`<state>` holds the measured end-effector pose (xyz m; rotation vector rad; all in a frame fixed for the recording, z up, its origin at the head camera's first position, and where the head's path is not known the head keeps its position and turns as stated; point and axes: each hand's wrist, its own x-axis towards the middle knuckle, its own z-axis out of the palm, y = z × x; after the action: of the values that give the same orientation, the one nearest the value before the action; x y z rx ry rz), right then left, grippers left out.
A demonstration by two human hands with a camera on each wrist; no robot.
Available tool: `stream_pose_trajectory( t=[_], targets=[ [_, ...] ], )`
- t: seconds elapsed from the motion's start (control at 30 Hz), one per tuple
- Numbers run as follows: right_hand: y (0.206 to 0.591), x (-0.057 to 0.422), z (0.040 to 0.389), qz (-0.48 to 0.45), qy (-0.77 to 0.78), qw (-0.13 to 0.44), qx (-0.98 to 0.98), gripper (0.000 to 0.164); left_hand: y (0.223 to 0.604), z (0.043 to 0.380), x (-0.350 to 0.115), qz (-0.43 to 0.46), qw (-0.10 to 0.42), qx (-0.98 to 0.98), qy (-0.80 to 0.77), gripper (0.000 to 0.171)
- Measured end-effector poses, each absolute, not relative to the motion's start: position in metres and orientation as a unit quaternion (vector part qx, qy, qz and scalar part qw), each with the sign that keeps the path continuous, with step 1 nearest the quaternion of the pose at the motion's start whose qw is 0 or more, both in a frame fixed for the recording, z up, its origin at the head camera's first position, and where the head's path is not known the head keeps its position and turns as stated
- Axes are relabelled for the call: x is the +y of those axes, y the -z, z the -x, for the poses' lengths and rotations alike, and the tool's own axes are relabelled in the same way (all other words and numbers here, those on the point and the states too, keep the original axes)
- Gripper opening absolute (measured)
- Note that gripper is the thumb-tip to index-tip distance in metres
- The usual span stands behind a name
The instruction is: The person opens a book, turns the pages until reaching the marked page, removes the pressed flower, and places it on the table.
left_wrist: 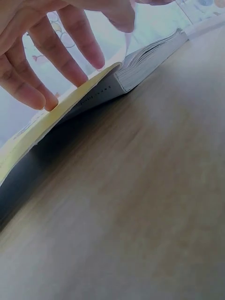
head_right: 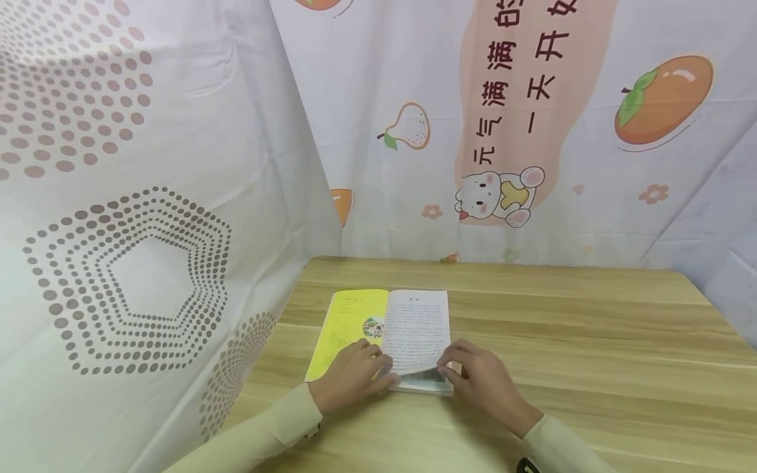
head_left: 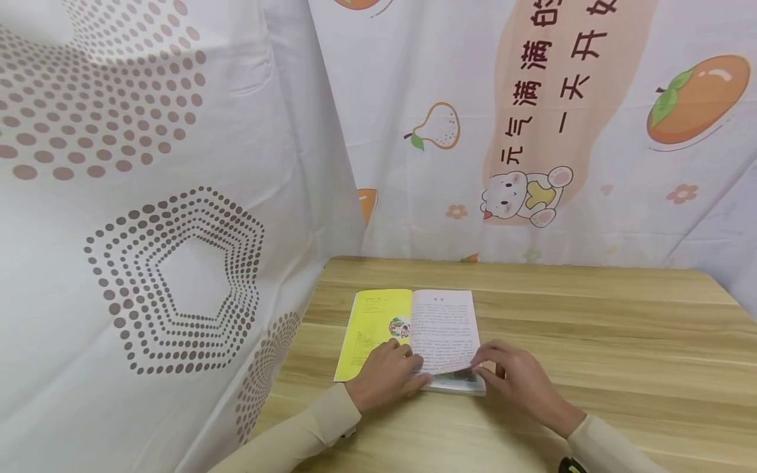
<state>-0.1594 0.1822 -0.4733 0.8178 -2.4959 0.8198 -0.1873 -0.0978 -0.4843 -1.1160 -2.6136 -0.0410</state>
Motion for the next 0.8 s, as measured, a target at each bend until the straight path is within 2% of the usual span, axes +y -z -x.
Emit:
stream_pose_trajectory(
  t=[0.13, 0.23, 0.4, 0.47, 0.57, 0.67, 0.8],
  targets=[
    [0.472, 0.183, 0.16, -0.262, -0.3, 0.216, -0.891, 0.04, 0.485, 0.188, -0.099, 0.371, 0.173, -0.912, 0.032, 0.029],
    [0.473, 0.184, 0.16, -0.247, -0.298, 0.201, -0.9, 0.044, 0.485, 0.189, -0.1, 0.345, 0.194, -0.916, 0.061, 0.023],
    [0.48, 0.186, 0.157, -0.246, -0.297, 0.134, -0.913, 0.039, 0.481, 0.191, -0.099, 0.337, 0.232, -0.909, 0.082, 0.009],
    [0.482, 0.186, 0.156, -0.245, -0.291, 0.111, -0.918, 0.037, 0.48, 0.192, -0.099, 0.346, 0.238, -0.905, 0.064, 0.011],
    [0.485, 0.185, 0.154, -0.244, -0.274, 0.082, -0.927, 0.036, 0.479, 0.191, -0.098, 0.368, 0.23, -0.9, 0.028, 0.017],
    [0.486, 0.185, 0.153, -0.24, -0.254, 0.061, -0.935, 0.034, 0.481, 0.189, -0.099, 0.385, 0.213, -0.898, 0.014, 0.015],
    [0.488, 0.186, 0.152, -0.254, -0.221, 0.065, -0.939, 0.024, 0.485, 0.187, -0.101, 0.396, 0.2, -0.896, 0.02, 0.014]
  ],
)
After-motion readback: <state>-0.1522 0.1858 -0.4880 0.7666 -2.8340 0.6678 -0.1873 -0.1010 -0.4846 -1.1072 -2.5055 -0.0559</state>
